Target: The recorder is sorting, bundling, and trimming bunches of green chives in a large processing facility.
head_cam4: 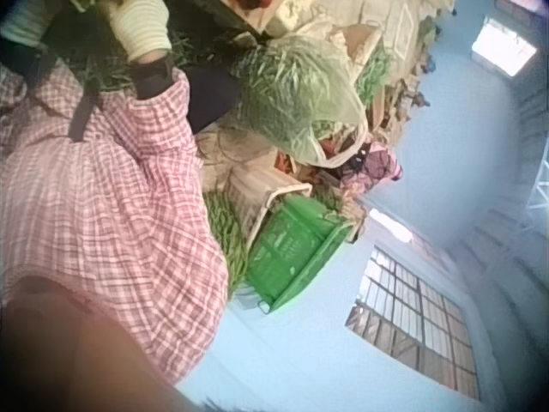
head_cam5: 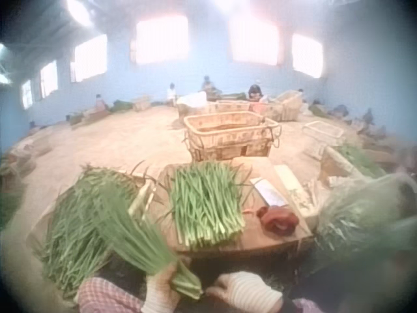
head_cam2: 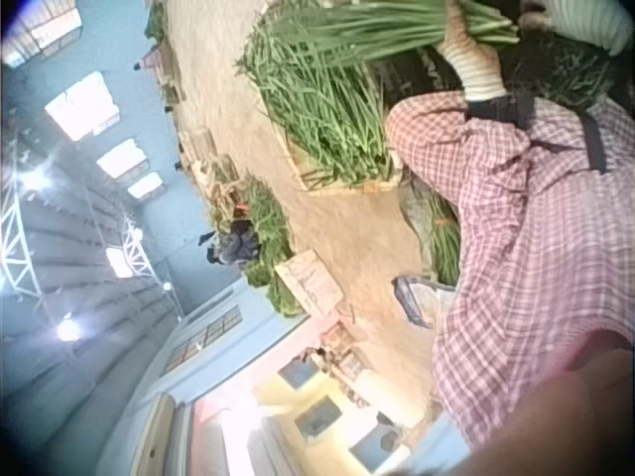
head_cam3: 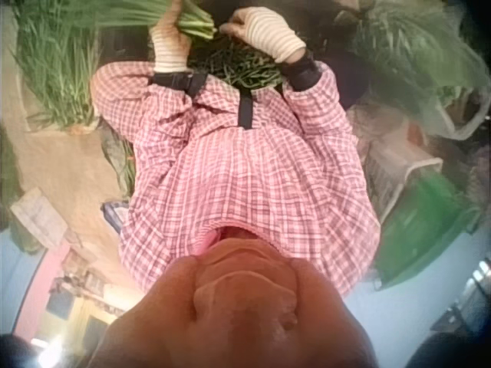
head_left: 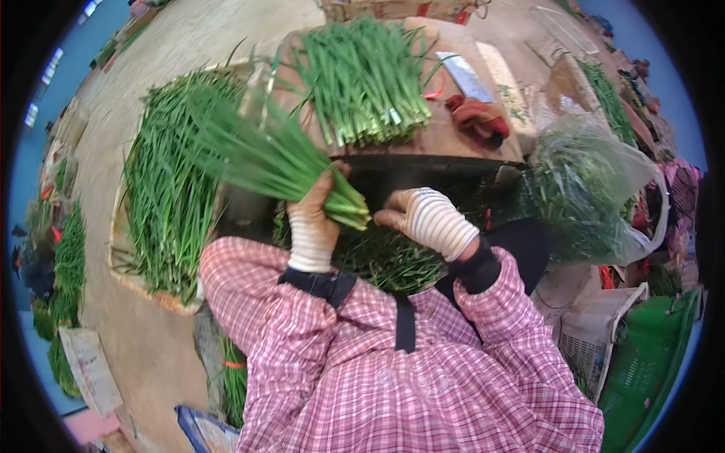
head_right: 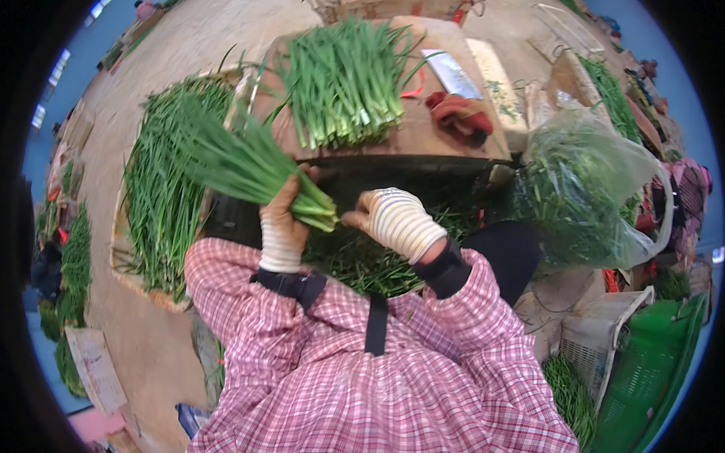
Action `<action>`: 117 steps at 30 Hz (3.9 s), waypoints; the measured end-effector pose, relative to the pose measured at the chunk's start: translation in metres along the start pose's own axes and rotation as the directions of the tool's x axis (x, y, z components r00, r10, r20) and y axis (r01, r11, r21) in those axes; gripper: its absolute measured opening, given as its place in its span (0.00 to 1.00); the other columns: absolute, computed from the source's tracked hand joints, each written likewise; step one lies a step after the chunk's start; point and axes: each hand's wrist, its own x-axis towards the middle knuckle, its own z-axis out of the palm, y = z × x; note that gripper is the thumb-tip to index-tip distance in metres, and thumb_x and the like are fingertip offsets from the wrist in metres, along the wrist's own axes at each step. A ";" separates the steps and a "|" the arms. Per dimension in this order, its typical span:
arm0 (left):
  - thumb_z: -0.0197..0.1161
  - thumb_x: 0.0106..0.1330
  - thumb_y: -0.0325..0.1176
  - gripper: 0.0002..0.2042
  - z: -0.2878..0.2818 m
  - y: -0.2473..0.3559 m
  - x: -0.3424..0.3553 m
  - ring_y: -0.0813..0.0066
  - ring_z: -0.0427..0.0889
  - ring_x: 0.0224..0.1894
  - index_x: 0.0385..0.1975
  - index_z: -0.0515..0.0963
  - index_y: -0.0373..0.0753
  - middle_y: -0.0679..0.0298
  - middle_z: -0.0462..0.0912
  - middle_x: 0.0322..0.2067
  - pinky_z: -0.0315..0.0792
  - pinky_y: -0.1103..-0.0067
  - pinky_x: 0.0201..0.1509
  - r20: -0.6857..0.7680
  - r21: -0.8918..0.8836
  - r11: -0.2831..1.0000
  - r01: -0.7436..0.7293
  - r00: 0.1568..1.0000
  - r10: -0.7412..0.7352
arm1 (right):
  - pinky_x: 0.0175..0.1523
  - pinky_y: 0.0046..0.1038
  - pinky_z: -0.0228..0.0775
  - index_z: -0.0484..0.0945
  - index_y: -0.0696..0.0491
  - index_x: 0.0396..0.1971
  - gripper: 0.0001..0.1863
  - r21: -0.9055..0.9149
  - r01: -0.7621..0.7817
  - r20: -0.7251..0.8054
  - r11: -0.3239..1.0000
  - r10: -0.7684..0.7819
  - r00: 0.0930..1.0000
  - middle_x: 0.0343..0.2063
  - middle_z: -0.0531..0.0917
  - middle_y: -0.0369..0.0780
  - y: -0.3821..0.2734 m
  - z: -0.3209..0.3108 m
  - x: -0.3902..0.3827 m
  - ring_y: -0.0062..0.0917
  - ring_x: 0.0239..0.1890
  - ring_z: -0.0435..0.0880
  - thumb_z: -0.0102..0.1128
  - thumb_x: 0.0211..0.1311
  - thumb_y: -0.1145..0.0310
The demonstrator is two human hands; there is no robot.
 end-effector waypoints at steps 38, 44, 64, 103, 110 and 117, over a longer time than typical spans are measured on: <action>0.61 0.69 0.43 0.13 0.030 0.020 0.007 0.65 0.78 0.48 0.44 0.77 0.41 0.65 0.79 0.41 0.65 0.57 0.68 0.346 -0.591 0.777 0.216 0.938 0.003 | 0.51 0.31 0.78 0.78 0.51 0.55 0.27 -0.012 0.672 -0.555 0.741 -0.564 0.612 0.48 0.83 0.47 0.021 -0.020 -0.035 0.37 0.46 0.85 0.58 0.52 0.83; 0.62 0.68 0.34 0.08 0.050 0.047 -0.001 0.77 0.74 0.41 0.45 0.76 0.46 0.75 0.75 0.34 0.59 0.60 0.70 0.374 -0.487 0.864 0.125 0.924 0.076 | 0.48 0.21 0.76 0.79 0.61 0.51 0.18 0.499 0.597 -0.692 0.629 -0.125 0.711 0.38 0.86 0.40 0.012 -0.043 -0.054 0.18 0.40 0.83 0.51 0.61 0.81; 0.67 0.63 0.31 0.14 0.062 0.065 -0.008 0.83 0.73 0.37 0.48 0.76 0.49 0.79 0.75 0.33 0.65 0.71 0.61 0.495 -0.403 0.913 0.063 0.854 0.161 | 0.41 0.26 0.74 0.82 0.61 0.35 0.17 0.639 0.490 -0.282 0.593 -0.411 0.867 0.28 0.85 0.40 0.006 -0.032 -0.018 0.19 0.33 0.81 0.68 0.53 0.62; 0.61 0.66 0.23 0.15 0.073 0.045 0.001 0.67 0.77 0.56 0.48 0.75 0.53 0.71 0.82 0.43 0.61 0.44 0.69 0.334 -0.292 0.956 0.012 0.938 0.090 | 0.39 0.21 0.75 0.79 0.59 0.44 0.13 0.800 0.500 -0.491 0.332 -0.117 0.863 0.33 0.85 0.36 0.058 -0.032 -0.036 0.19 0.34 0.82 0.62 0.61 0.72; 0.64 0.67 0.29 0.13 0.077 0.028 -0.006 0.59 0.74 0.62 0.49 0.75 0.52 0.67 0.80 0.53 0.68 0.51 0.66 0.301 -0.007 1.000 -0.012 0.954 0.013 | 0.48 0.18 0.72 0.80 0.60 0.45 0.15 0.812 0.537 -0.495 0.229 -0.220 0.841 0.37 0.83 0.33 0.051 -0.022 -0.029 0.14 0.39 0.78 0.60 0.58 0.72; 0.65 0.67 0.33 0.15 0.068 0.034 -0.006 0.59 0.76 0.59 0.52 0.74 0.43 0.58 0.78 0.54 0.74 0.60 0.62 0.117 0.007 0.987 -0.163 0.980 0.161 | 0.20 0.16 0.64 0.80 0.50 0.39 0.10 0.846 0.485 -0.499 0.222 0.009 0.867 0.26 0.80 0.31 0.062 -0.028 -0.034 0.11 0.21 0.77 0.60 0.64 0.61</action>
